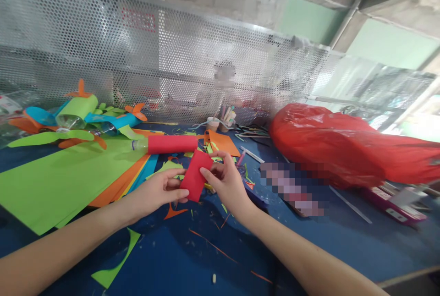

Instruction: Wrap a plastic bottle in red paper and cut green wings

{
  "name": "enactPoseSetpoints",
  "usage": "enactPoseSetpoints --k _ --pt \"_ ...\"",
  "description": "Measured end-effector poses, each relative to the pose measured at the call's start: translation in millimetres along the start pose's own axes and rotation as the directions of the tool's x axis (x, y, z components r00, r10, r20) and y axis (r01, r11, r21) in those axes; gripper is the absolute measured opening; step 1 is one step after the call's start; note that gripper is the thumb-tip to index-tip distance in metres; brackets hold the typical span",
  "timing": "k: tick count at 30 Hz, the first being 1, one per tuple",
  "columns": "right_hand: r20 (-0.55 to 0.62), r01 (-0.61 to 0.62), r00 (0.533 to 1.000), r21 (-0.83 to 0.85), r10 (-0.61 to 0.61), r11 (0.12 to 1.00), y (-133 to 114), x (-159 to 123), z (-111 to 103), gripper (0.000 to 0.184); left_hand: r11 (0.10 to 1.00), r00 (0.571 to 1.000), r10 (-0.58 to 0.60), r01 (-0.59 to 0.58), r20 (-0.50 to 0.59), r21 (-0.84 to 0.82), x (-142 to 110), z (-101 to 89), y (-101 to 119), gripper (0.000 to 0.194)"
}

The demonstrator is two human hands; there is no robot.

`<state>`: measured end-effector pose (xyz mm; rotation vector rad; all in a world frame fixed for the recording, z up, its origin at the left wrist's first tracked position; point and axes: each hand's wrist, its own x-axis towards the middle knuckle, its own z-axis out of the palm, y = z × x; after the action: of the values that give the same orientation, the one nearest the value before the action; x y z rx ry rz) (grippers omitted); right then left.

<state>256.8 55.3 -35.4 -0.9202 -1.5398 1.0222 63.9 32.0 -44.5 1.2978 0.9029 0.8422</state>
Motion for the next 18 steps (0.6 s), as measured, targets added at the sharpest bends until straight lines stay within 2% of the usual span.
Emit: enactPoseSetpoints --k 3,7,10,18 --pt "-0.006 -0.021 1.000 0.027 0.021 0.999 -2.3 1.4 0.1 0.049 0.999 1.000 0.007 -0.008 0.010 0.037 0.6 -1.2 0.9 0.054" --pt "0.014 -0.098 0.995 0.106 0.097 0.990 -3.7 4.1 0.2 0.034 0.995 0.999 0.030 -0.032 0.030 0.095 2.6 -4.7 -0.6 0.043" --pt "0.007 -0.123 0.992 0.150 0.123 0.981 -3.1 4.6 0.1 0.037 0.994 0.998 0.035 -0.039 0.046 0.098 4.6 -6.9 -2.9 0.041" --pt "-0.019 -0.086 0.996 0.121 0.089 0.989 -1.2 2.6 -1.0 0.040 0.992 0.999 0.036 -0.037 0.011 0.124 4.3 -5.3 0.7 0.028"
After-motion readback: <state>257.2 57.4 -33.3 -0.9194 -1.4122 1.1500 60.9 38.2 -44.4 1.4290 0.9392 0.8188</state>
